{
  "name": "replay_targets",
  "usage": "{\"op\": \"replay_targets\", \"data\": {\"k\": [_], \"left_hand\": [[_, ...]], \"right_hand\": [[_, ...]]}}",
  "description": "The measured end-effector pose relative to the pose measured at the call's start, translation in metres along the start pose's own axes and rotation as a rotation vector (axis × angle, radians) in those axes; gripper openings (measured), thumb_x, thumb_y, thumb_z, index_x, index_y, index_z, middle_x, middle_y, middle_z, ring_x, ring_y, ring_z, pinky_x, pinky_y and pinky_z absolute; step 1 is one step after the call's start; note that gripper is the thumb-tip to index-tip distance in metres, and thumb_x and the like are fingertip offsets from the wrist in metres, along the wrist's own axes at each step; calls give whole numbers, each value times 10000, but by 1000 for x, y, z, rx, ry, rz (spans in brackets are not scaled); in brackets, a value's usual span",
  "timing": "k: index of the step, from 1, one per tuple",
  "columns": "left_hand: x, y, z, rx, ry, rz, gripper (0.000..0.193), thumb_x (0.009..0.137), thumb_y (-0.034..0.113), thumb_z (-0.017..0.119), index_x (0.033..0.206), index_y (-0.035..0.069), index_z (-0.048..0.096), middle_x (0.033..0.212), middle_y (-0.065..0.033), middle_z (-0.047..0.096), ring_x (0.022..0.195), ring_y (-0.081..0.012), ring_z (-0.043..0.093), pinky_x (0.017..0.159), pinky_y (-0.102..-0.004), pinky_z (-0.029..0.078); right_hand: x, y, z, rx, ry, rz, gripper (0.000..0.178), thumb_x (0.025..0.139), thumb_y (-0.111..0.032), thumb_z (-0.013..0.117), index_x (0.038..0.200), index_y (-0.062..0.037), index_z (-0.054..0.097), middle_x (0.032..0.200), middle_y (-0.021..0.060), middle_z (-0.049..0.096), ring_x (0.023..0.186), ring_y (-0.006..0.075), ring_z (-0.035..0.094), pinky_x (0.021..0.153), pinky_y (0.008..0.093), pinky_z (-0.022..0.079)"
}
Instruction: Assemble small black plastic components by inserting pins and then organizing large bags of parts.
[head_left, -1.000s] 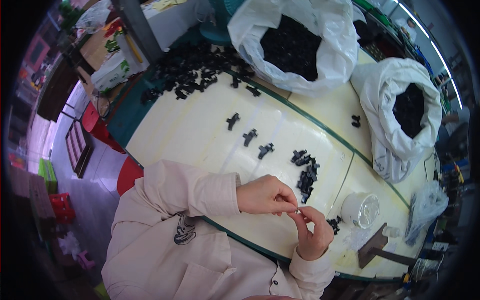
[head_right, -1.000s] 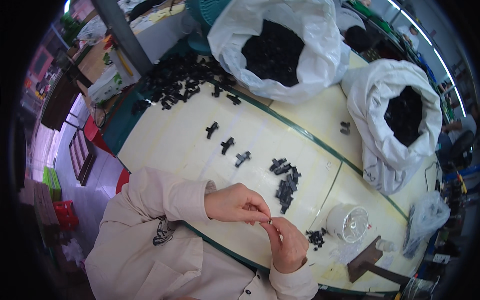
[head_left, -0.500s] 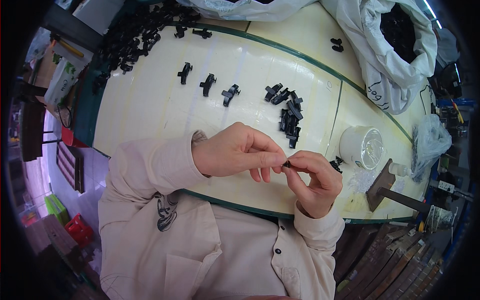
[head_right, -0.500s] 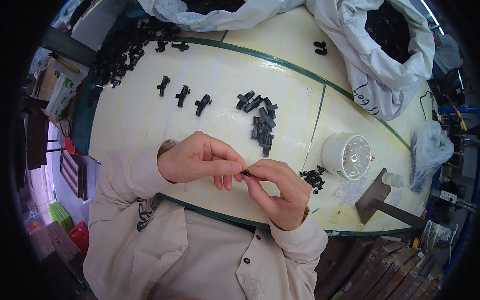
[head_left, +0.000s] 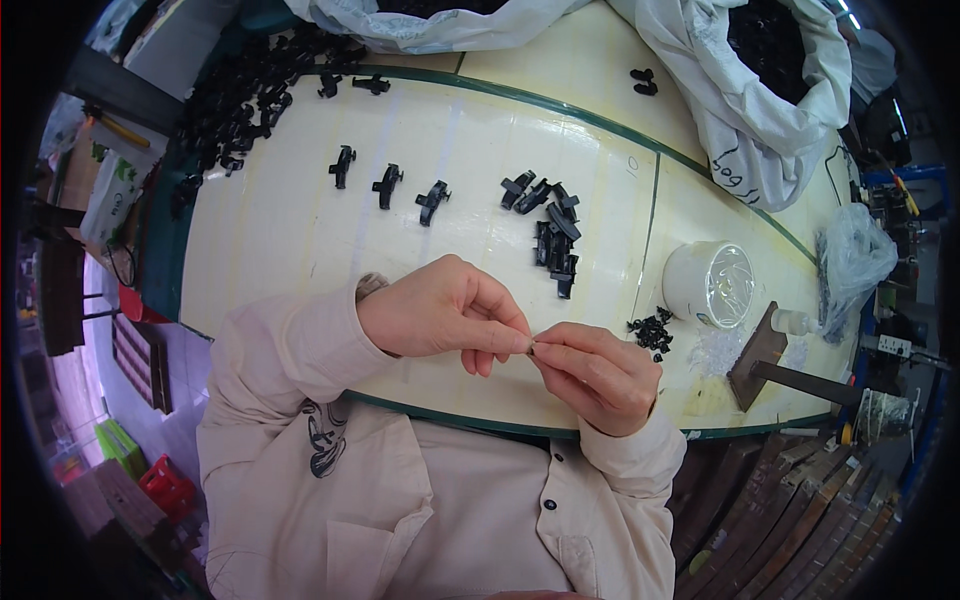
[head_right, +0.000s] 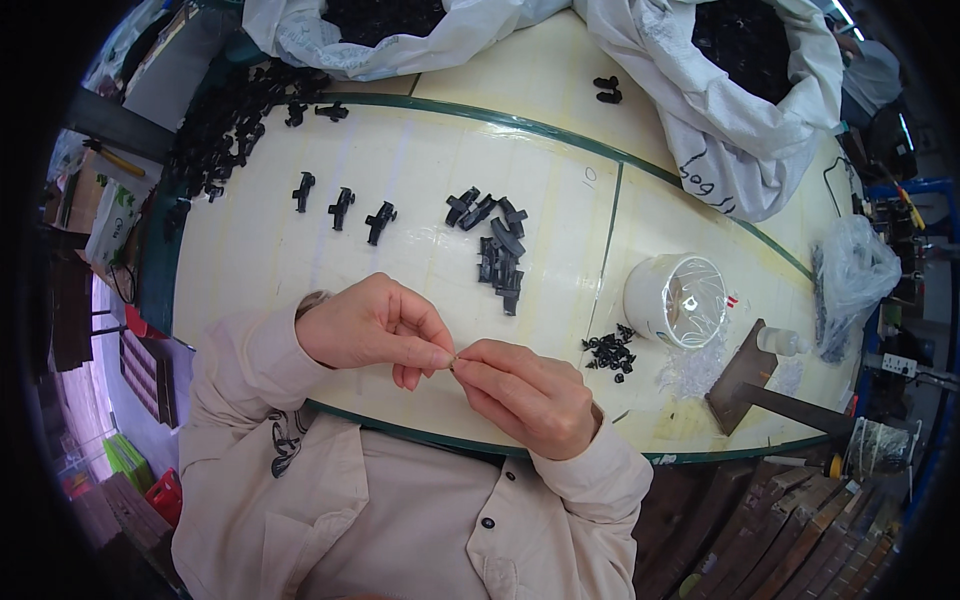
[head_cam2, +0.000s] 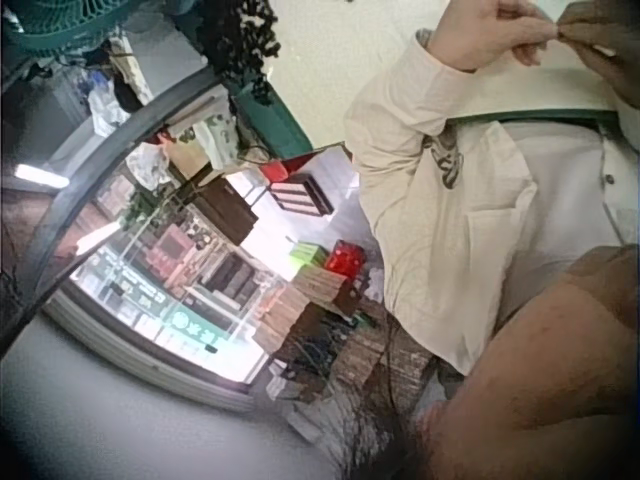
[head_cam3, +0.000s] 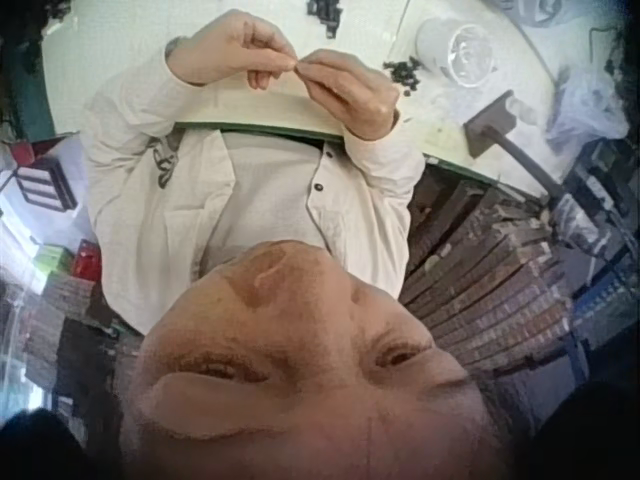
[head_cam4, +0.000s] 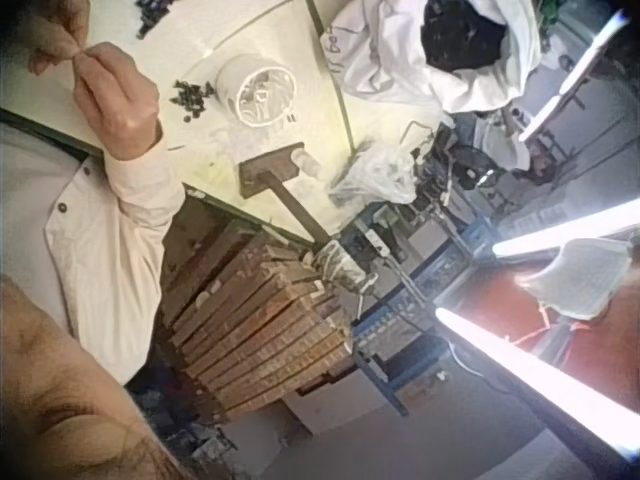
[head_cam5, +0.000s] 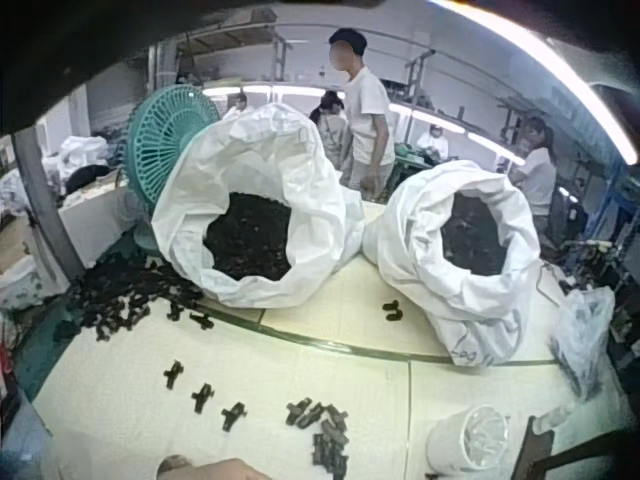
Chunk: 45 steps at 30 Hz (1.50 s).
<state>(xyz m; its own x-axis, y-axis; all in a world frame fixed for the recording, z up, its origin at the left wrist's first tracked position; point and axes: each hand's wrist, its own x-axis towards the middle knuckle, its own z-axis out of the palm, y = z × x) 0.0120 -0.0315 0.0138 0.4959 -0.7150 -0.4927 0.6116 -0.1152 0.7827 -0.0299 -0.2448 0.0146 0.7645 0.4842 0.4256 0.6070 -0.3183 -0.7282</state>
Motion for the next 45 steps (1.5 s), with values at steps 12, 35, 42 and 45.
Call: {"op": "replay_targets", "data": {"k": [12,35,42,45], "left_hand": [[14,2,15,100,176,112,203,822,101,654,978,-18,603,822,-52,614,647,-101,584,554,-208,487],[38,6,-10,1298,1067,888,147,666,-33,675,785,15,603,845,-91,578,751,-246,568,644,-324,474],[-2,8,16,137,459,419,43,794,-56,596,830,-79,589,941,-142,603,838,-196,654,763,-257,528],[-3,5,12,-152,288,312,63,789,-53,614,845,-77,598,947,-146,601,833,-192,652,760,-254,528]], "right_hand": [[-13,-3,-23,-223,258,88,231,643,76,683,861,25,624,883,124,627,686,221,634,574,268,521],[-37,16,-95,-725,500,430,112,704,72,662,789,4,633,828,93,649,552,119,569,479,207,436],[-23,-14,-42,249,607,299,208,703,190,578,861,62,621,844,200,615,587,163,600,484,221,492],[-9,-21,-17,476,397,342,188,739,152,552,871,28,602,854,190,593,526,149,580,564,265,540]]}}
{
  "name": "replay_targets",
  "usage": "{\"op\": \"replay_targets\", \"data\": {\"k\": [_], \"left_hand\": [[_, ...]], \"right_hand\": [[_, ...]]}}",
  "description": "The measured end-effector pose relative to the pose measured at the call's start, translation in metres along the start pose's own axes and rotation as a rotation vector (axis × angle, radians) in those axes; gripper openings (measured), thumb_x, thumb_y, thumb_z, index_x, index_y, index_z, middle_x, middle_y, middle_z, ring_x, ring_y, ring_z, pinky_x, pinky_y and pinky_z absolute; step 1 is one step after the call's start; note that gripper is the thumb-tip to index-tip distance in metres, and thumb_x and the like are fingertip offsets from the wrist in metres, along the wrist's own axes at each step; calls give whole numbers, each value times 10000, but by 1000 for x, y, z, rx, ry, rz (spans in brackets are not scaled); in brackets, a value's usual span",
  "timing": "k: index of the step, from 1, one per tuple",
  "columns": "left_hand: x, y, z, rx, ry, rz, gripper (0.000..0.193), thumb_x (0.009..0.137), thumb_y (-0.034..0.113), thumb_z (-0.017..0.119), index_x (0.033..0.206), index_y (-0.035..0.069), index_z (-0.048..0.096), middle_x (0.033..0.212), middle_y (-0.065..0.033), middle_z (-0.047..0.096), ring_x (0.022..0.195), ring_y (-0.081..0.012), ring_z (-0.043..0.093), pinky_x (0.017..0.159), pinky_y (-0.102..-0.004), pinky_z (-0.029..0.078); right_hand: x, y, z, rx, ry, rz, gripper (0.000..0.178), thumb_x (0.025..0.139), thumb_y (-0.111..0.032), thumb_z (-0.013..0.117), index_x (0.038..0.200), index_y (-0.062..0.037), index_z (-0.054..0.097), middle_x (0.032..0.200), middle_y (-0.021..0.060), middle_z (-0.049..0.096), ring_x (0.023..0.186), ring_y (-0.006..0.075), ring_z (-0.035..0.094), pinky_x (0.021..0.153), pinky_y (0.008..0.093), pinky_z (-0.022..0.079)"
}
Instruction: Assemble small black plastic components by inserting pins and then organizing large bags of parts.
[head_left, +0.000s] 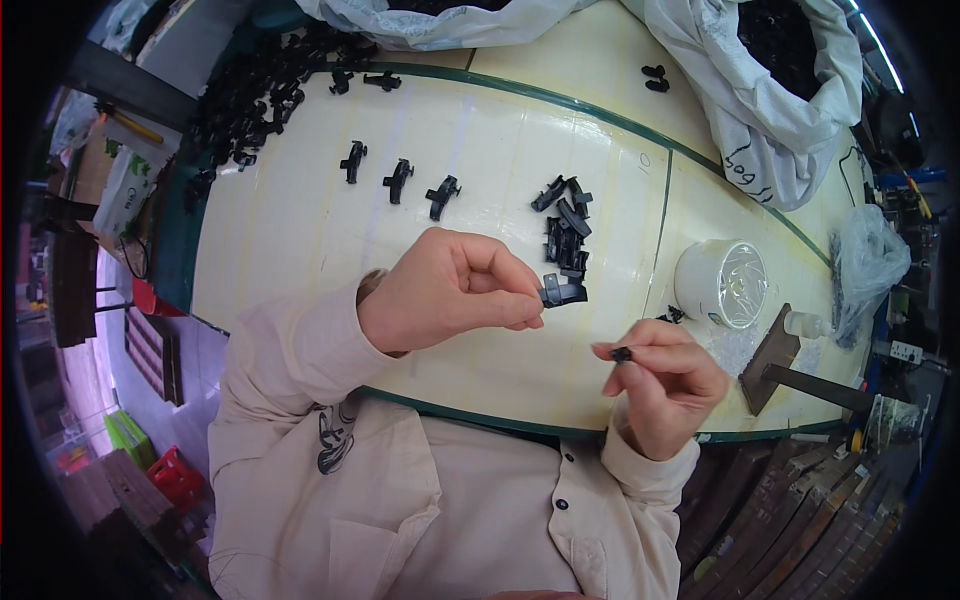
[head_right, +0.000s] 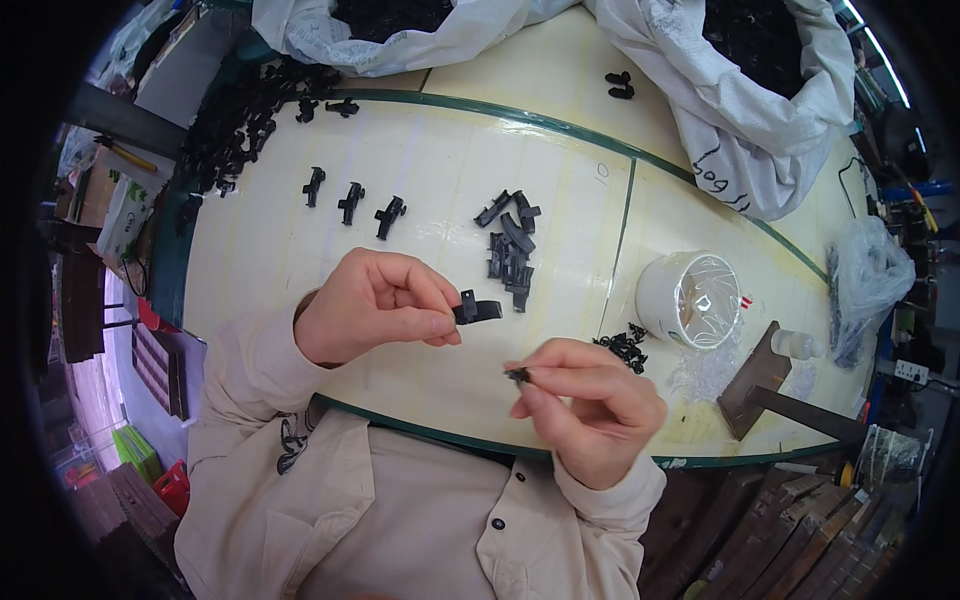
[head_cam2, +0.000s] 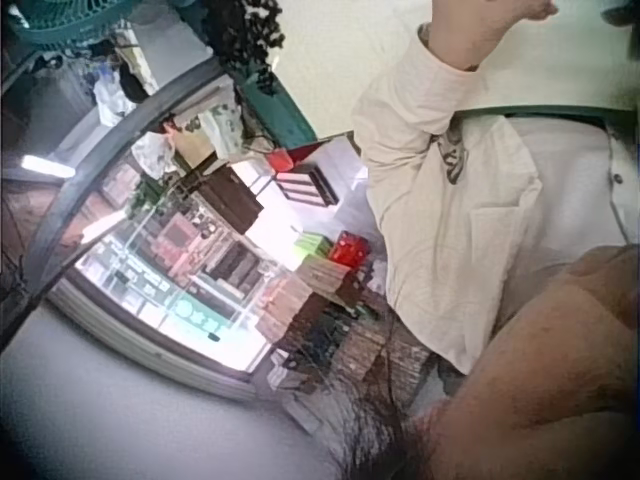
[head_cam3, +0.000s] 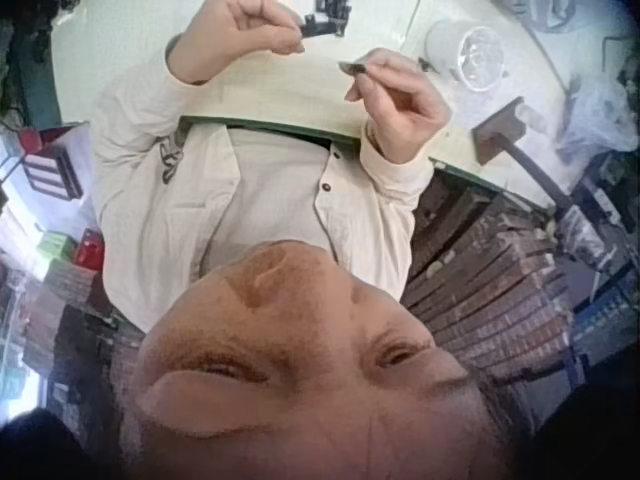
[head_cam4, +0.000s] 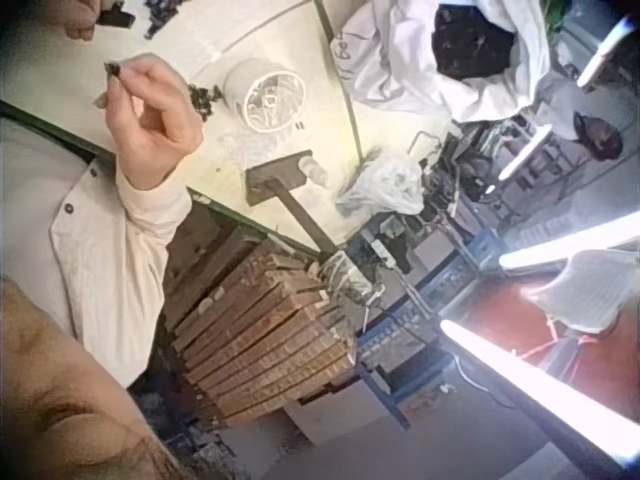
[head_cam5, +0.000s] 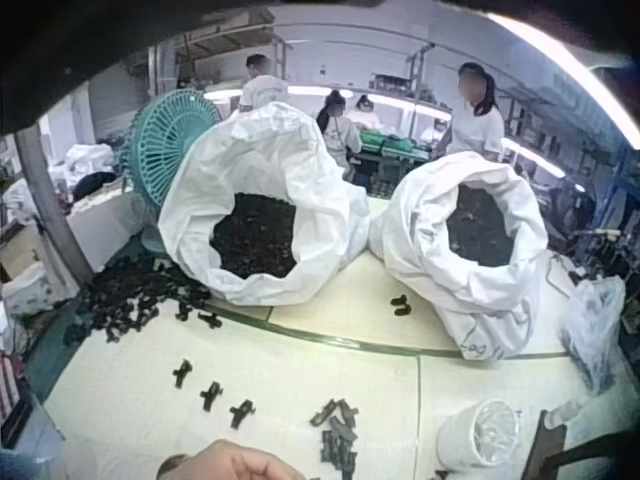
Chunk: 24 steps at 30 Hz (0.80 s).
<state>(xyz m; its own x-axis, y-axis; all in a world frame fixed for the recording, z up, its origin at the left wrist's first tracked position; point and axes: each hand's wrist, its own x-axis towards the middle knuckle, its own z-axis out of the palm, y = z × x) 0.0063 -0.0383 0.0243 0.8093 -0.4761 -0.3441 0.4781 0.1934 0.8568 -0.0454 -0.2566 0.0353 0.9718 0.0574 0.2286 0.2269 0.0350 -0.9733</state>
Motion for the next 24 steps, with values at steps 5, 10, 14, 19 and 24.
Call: {"op": "replay_targets", "data": {"k": [5,10,14,19,24], "left_hand": [[5,-16,-2,-43,-138,-2,147,820,84,657,874,-48,622,852,-118,658,787,-143,645,719,-232,525],[3,-10,2,-90,-134,-139,194,843,121,638,938,-47,621,846,-116,657,755,-147,647,693,-243,538],[5,-14,0,-164,-210,-246,289,864,127,608,1092,-48,572,875,-109,647,774,-155,646,722,-256,541],[4,-13,0,-171,-313,-269,224,877,84,564,1075,-22,565,926,-111,650,798,-162,646,701,-254,530],[6,-12,-4,-221,-268,-274,213,877,75,555,1064,-27,567,922,-108,649,793,-162,649,708,-256,530]], "right_hand": [[5,13,23,347,32,131,153,754,120,547,856,16,595,867,186,590,519,126,565,782,416,550],[4,19,17,440,8,235,95,776,63,559,846,1,578,877,186,587,490,92,529,803,421,545],[5,25,16,607,-34,284,85,780,35,566,855,-6,569,901,187,582,472,80,507,808,417,545],[3,20,14,455,-28,228,106,776,61,563,867,6,570,911,190,579,540,130,567,712,359,565],[4,19,10,-339,0,-222,267,642,157,650,879,34,632,839,154,645,672,190,639,588,237,513]]}}
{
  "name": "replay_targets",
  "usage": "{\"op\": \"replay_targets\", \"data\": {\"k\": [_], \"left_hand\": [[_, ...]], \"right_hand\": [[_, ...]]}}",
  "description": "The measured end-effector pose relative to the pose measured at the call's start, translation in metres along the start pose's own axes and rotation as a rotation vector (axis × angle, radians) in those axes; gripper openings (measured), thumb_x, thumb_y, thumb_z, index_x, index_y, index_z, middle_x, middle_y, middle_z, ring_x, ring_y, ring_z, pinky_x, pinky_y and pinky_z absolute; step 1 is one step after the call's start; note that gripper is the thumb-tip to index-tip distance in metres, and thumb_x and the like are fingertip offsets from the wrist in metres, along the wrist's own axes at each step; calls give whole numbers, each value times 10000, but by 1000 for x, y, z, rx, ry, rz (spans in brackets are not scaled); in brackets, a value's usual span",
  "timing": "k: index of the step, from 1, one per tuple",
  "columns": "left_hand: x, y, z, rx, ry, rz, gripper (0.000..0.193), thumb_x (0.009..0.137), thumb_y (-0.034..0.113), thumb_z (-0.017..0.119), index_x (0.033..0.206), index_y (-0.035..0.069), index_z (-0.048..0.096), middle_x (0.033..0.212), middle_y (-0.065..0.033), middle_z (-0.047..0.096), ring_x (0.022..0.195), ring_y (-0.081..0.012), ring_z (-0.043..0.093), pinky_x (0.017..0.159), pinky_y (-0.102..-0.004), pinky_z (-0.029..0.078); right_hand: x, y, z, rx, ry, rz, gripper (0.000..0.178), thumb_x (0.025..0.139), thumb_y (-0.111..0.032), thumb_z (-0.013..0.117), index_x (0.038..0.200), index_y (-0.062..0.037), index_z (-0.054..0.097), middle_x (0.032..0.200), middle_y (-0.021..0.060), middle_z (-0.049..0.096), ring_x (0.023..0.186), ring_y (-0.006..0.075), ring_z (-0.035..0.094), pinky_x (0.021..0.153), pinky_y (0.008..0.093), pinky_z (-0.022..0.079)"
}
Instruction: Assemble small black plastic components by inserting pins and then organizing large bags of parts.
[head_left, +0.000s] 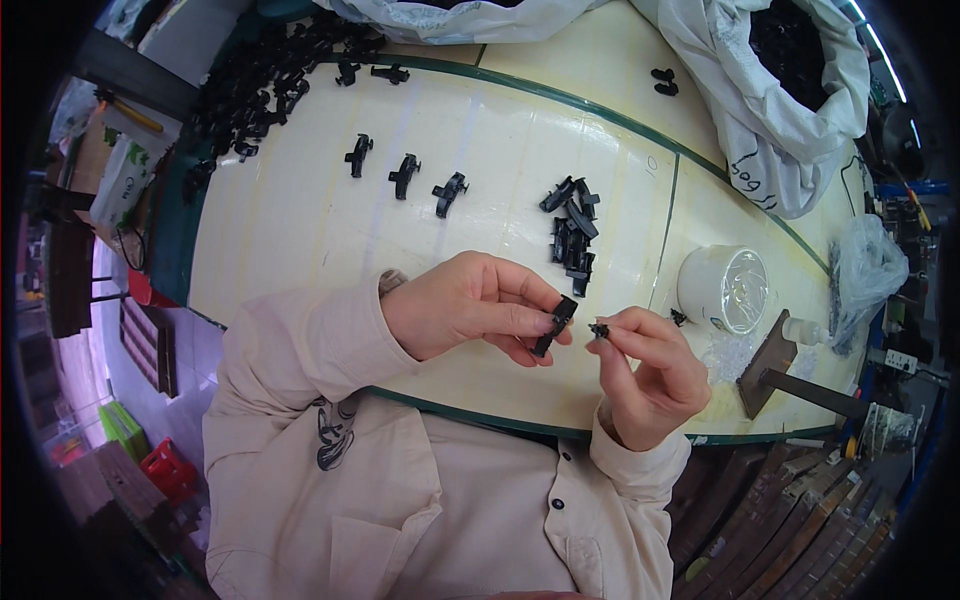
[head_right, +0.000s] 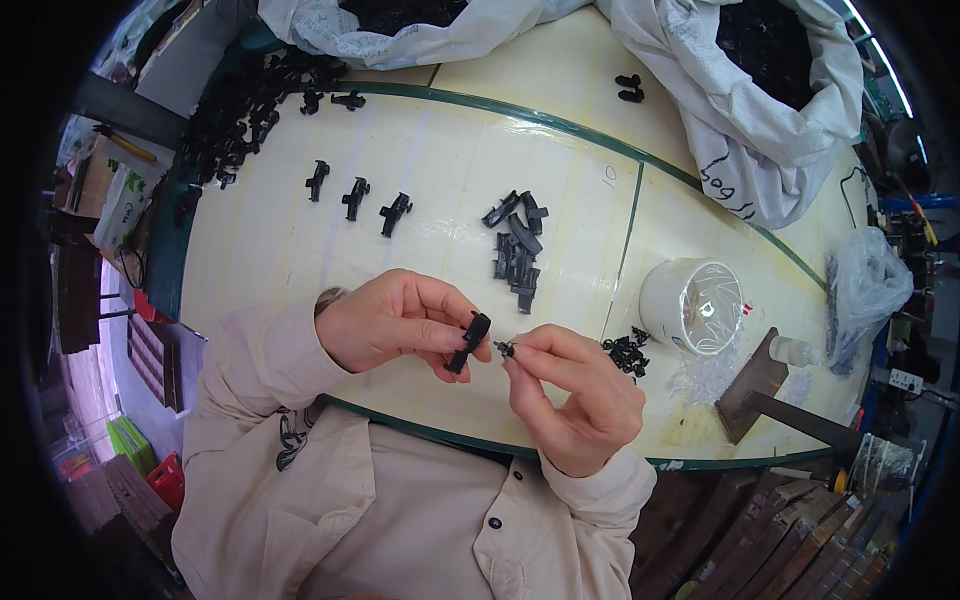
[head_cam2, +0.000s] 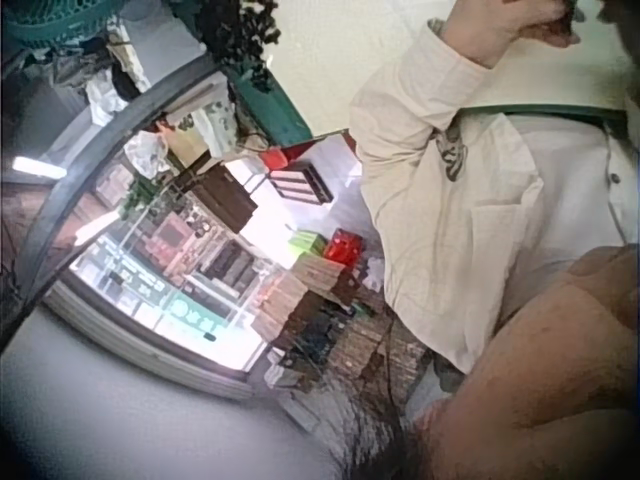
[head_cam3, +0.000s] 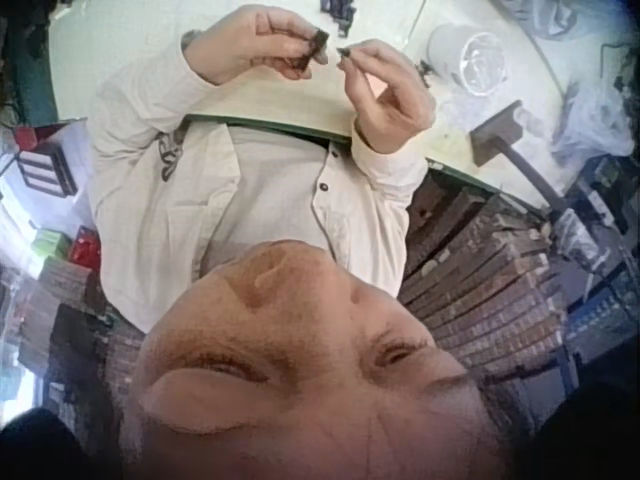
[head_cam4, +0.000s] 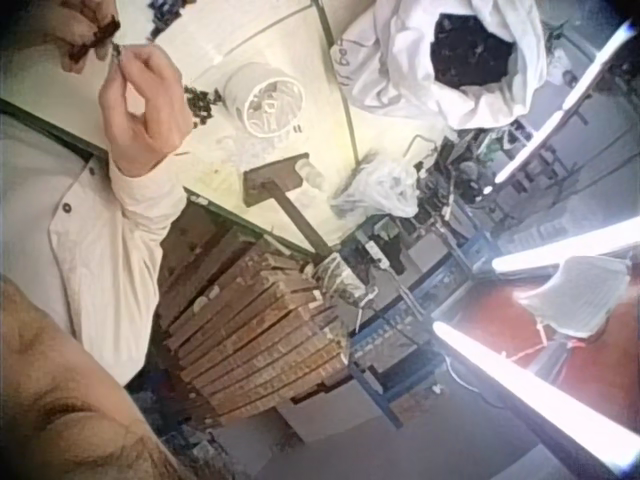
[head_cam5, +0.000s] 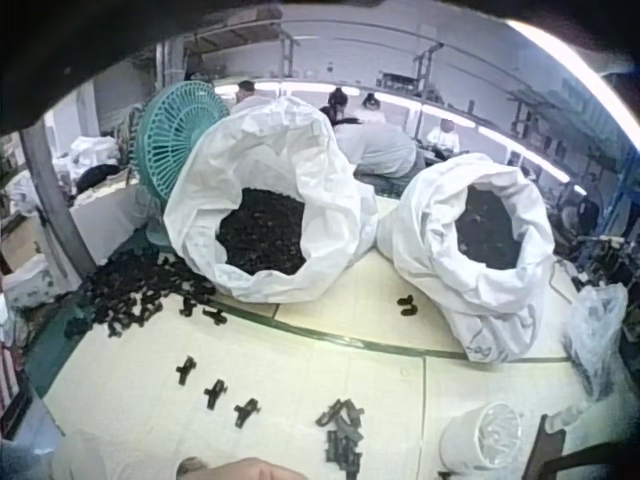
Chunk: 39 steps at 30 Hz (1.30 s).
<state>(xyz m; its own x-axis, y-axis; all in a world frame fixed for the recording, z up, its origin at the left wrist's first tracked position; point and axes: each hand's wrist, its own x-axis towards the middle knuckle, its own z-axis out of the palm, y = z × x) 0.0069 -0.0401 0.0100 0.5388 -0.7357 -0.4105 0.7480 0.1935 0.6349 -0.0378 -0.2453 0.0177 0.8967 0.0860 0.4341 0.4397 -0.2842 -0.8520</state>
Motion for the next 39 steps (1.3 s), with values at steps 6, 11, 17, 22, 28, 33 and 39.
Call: {"op": "replay_targets", "data": {"k": [6,11,17,22,28,33,39], "left_hand": [[0,-1,-4,-36,-39,-25,217,880,84,553,1065,-31,562,983,-110,638,803,-155,644,715,-258,539],[2,-9,-5,-172,-45,-7,180,881,72,542,1032,-24,560,984,-108,632,788,-168,650,716,-270,546],[4,-11,-5,-163,-42,7,180,881,72,547,1032,-26,559,958,-104,631,786,-173,651,717,-280,549],[3,-10,-5,-137,-25,4,171,879,70,550,1021,-25,561,931,-98,632,777,-172,652,718,-281,548],[0,-3,0,23,38,40,170,878,86,562,1005,-28,570,901,-96,644,747,-149,643,676,-249,533],[-2,-3,2,223,100,118,161,871,88,578,978,-31,587,870,-98,657,715,-122,629,636,-221,512],[2,-1,8,174,40,117,167,868,69,577,990,-44,589,876,-111,654,747,-143,642,661,-234,528]], "right_hand": [[6,-1,6,-84,-61,-79,280,634,132,677,880,9,626,826,134,649,665,192,645,562,229,507],[6,-2,6,-95,-65,-74,287,638,123,686,890,1,623,838,124,651,685,189,649,552,230,515],[7,-2,4,-139,-94,-114,269,653,120,685,888,6,623,875,125,647,693,190,649,550,239,529],[8,-6,5,-142,-117,-101,273,653,120,685,897,12,627,874,124,645,688,193,646,549,242,531],[8,-1,5,-200,-146,-152,281,631,116,695,889,28,627,870,130,631,685,215,642,553,251,524],[7,0,4,-219,-224,-195,278,640,108,696,901,57,612,900,150,617,697,231,642,578,266,528],[5,-1,0,-219,-190,-210,274,673,100,677,939,75,611,935,172,609,730,247,650,608,281,538]]}}
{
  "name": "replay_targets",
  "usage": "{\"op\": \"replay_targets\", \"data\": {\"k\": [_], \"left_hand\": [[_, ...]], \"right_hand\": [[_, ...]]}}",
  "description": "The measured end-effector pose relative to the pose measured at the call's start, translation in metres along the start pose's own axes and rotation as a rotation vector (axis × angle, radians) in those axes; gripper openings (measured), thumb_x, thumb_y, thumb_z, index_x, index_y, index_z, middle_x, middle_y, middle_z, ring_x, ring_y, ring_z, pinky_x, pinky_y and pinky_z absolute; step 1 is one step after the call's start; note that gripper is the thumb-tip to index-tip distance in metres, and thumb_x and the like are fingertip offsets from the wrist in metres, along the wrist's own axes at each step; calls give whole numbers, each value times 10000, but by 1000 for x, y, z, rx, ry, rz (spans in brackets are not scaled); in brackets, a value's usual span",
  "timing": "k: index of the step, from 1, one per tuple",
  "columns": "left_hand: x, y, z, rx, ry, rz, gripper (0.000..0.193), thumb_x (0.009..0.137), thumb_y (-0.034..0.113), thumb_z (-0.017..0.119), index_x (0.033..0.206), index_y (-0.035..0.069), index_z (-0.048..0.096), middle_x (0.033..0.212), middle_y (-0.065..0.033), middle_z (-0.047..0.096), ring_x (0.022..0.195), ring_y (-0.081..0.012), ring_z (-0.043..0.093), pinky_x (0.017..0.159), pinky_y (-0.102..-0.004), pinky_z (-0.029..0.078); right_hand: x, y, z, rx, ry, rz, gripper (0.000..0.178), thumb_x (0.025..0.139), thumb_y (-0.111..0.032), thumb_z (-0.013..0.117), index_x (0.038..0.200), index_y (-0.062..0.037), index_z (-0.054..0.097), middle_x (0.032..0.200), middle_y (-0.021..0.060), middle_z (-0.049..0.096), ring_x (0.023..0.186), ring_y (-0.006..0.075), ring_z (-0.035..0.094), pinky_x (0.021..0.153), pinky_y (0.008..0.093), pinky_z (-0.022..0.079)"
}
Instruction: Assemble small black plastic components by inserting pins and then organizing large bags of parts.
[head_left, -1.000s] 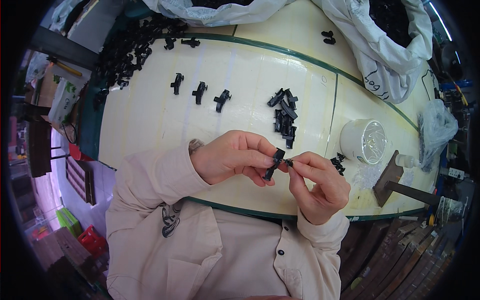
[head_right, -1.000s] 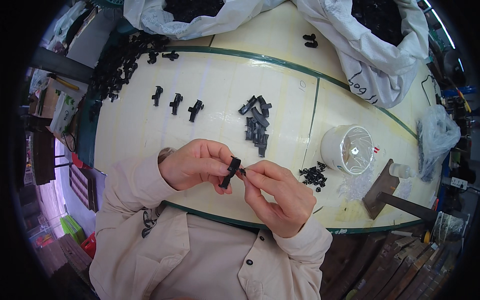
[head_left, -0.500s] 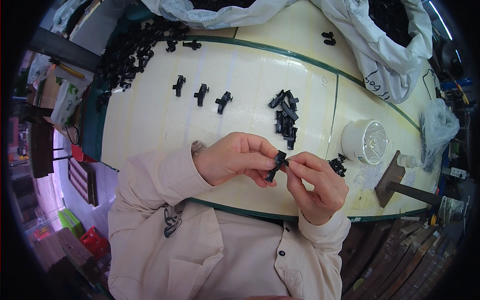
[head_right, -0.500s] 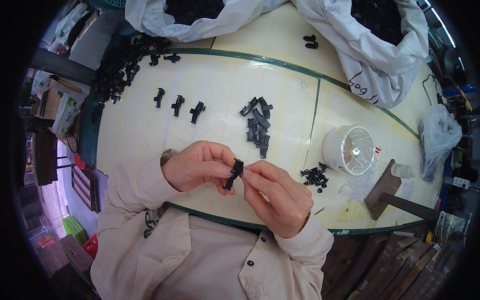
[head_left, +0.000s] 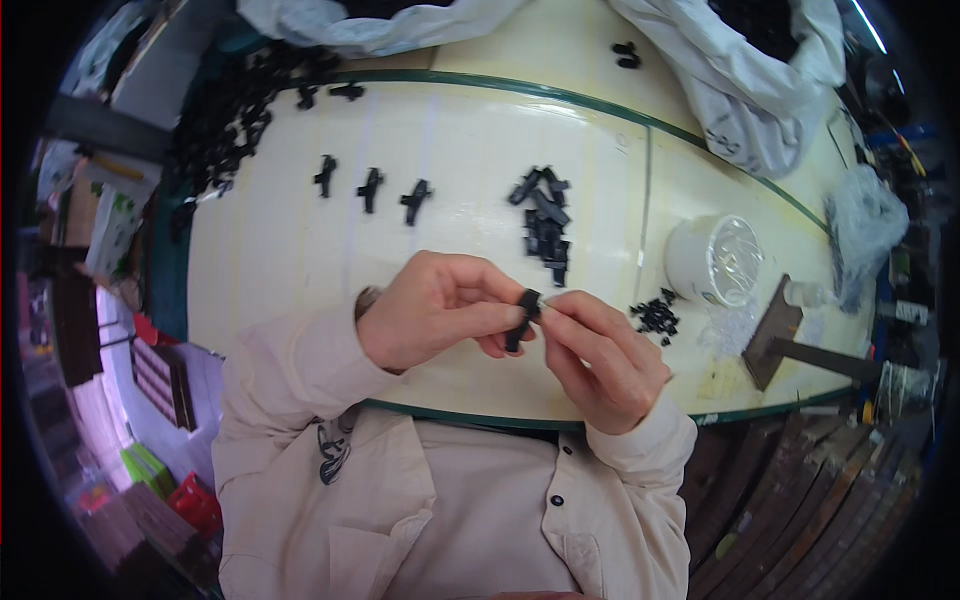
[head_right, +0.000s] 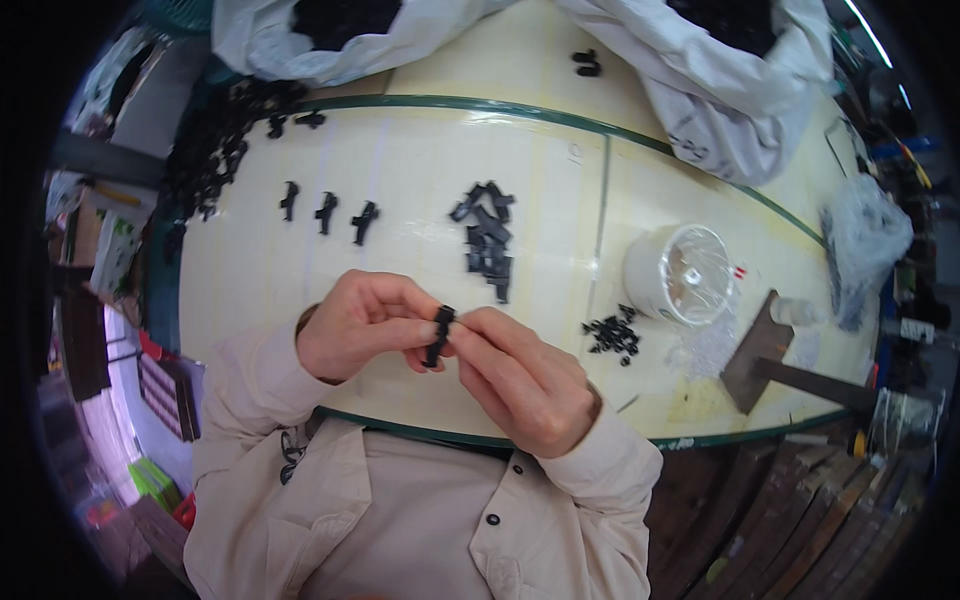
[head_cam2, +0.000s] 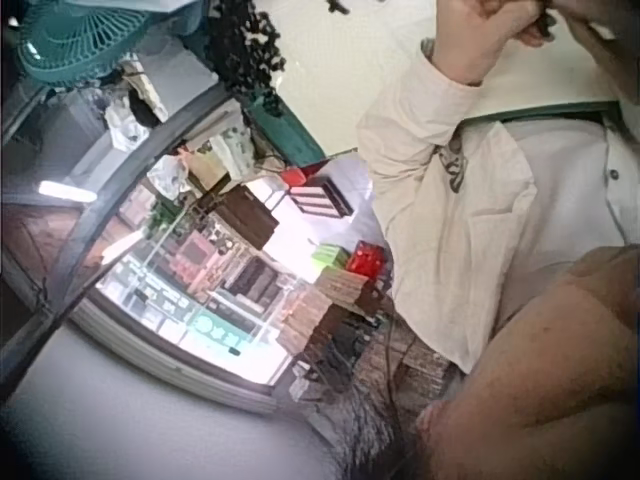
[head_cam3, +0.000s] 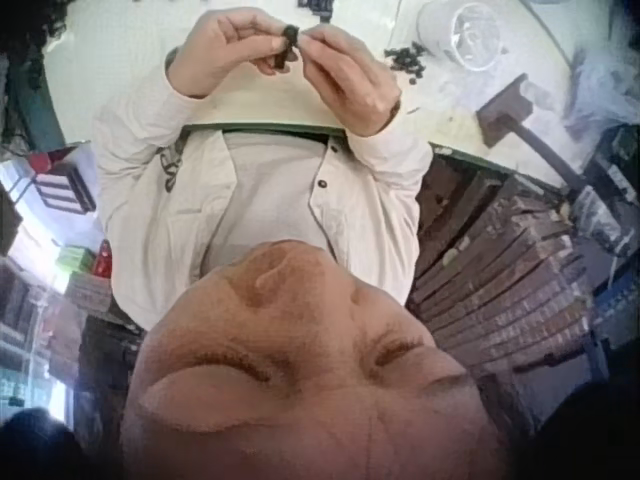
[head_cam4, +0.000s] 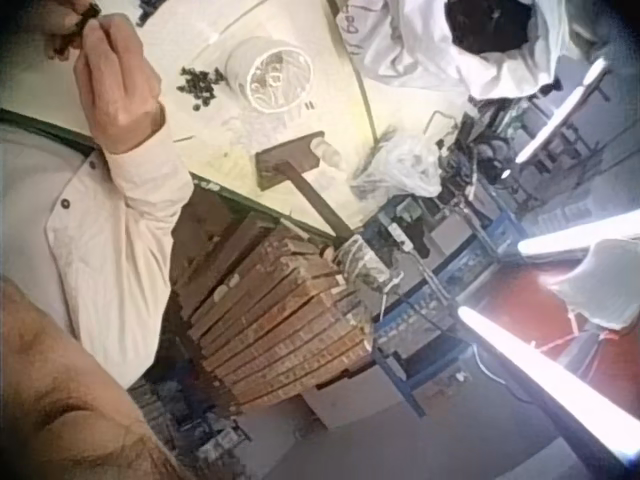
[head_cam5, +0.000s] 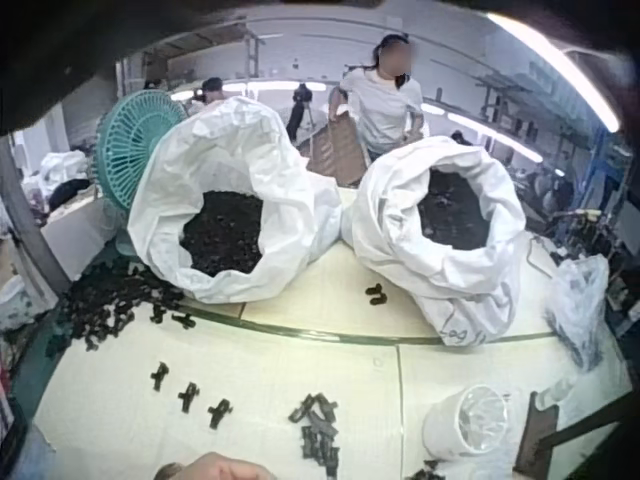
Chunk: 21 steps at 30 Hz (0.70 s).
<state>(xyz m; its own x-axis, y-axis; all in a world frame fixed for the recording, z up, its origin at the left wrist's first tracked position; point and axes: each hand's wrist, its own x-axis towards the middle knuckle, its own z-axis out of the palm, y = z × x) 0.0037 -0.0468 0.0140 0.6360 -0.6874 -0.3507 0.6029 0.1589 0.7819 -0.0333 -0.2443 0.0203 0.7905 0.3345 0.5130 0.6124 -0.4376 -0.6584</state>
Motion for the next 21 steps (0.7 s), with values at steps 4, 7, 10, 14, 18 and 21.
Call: {"op": "replay_targets", "data": {"k": [4,7,10,14,18,21], "left_hand": [[-6,-5,-6,72,298,-19,193,858,51,588,1024,-48,587,890,-107,649,753,-154,650,667,-224,532],[-5,-7,-28,314,530,108,200,840,46,611,1013,-52,588,836,-85,637,697,-124,639,622,-205,519],[4,-1,-46,487,750,145,194,828,48,626,1000,-37,598,767,-56,618,660,-106,625,571,-204,509],[0,1,-39,743,927,146,193,791,44,664,970,-7,611,710,-56,597,596,-114,614,516,-203,491],[-5,-8,-25,1343,923,626,188,740,47,699,906,29,614,746,-88,583,532,-174,572,459,-269,460],[-1,-10,-9,1005,460,493,178,788,83,676,945,20,624,782,-76,591,574,-130,583,497,-242,468]], "right_hand": [[-4,3,8,-102,48,11,367,688,59,704,1037,77,590,992,200,624,792,283,657,657,295,546],[-21,2,-16,-446,358,328,274,709,52,704,974,34,636,873,143,659,705,181,646,579,234,520],[-41,15,-50,-565,157,442,288,665,37,722,940,-14,651,837,107,611,682,236,612,562,289,497],[-45,24,-41,-551,-4,392,254,653,44,687,891,-30,640,839,91,566,710,229,589,563,308,479],[-40,32,-35,-582,-100,297,194,636,54,630,812,-16,586,823,101,532,730,257,564,588,334,465],[-36,24,-31,-583,-65,240,191,640,79,647,806,4,588,830,118,542,717,268,557,582,341,456]]}}
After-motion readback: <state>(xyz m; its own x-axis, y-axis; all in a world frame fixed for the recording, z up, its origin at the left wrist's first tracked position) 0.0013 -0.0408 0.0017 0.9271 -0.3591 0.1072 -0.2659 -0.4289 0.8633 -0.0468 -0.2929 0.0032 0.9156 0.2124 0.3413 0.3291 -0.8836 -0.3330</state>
